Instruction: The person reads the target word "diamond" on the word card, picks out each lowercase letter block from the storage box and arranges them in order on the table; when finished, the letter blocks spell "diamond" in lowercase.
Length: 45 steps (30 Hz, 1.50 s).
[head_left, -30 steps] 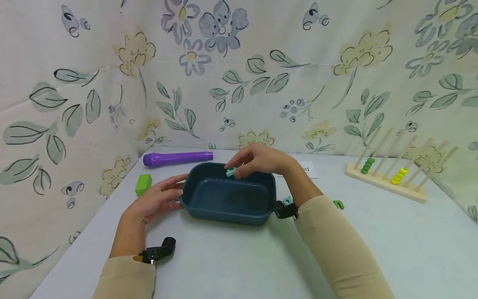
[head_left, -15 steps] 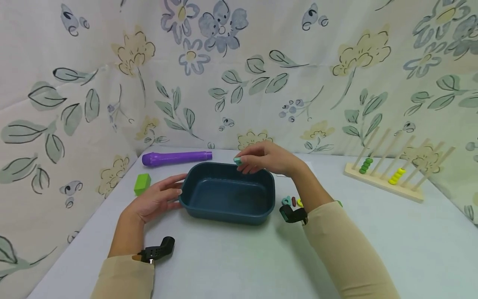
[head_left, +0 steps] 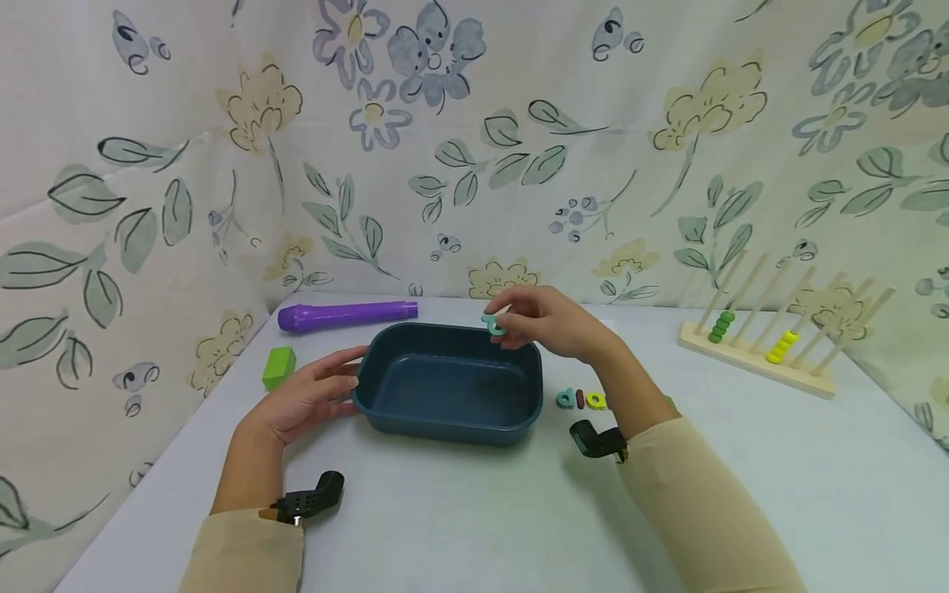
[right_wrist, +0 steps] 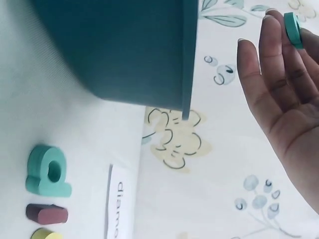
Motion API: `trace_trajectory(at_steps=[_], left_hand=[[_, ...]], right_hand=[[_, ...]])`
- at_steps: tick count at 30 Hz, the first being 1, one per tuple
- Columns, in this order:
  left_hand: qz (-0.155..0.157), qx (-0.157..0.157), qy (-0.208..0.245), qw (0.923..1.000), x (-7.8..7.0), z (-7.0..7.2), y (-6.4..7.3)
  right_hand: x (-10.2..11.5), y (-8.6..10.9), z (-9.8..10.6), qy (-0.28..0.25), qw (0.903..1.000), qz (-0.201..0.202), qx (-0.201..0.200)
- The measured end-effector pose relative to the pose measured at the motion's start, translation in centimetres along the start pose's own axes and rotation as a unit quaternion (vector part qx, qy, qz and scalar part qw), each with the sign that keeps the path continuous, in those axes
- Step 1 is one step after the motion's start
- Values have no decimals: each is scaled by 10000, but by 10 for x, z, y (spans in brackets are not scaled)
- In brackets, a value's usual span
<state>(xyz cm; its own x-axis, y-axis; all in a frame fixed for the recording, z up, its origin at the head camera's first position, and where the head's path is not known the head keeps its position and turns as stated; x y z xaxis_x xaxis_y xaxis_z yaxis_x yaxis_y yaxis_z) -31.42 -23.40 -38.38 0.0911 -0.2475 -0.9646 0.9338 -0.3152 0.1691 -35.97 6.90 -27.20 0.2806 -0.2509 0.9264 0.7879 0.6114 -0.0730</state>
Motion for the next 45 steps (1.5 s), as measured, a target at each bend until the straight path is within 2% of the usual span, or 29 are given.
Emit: trace_trajectory(at_steps=[4,10,13,16,21,27,35,41,45], left_hand=[[-11,31,2,10000,0,-2,0],[-27,58,-4,10000,0,-4,0],[-41,49,-6,10000,0,-4,0],[-58,50,10,10000,0,-4,0],[-42,86,11,10000,1,-5,0],[-69,117,1,9999,-1,-5,1],[-56,78,-55,9999,2,-4,-1],[-85,102,-80,9999,2,-3,-2],[-104,81,-60,9999,-1,-3,0]], right_hand=[[-10,7,8,-116,9997,-136,-146],[-20,19,23,-525,9955,-326,-721],[-22,24,28,-697,9931,-354,-870],[-24,28,32,-656,9918,-419,-1014],[-29,39,41,-247,9891,-569,-1335],[-34,49,43,-146,9880,-551,-1436],[-43,63,48,-510,9860,-712,-1418],[-53,75,60,-1036,9767,-929,-1635],[-54,85,66,-1143,9723,-1015,-1768]])
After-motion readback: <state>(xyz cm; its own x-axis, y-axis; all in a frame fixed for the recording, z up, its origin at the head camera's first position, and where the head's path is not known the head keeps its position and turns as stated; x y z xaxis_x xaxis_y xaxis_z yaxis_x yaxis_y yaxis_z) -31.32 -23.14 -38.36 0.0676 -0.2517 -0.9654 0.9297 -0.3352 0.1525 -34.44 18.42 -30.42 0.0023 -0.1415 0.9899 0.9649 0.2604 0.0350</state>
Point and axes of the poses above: each hand's wrist, its own y-axis away from the middle knuckle, its own z-axis out of the back of the hand, x = y × z, the point moved 9 cm from there along -y, towards the middle knuckle, and after that the axes turned 9 degrees about -y, right-handed, at the moved point
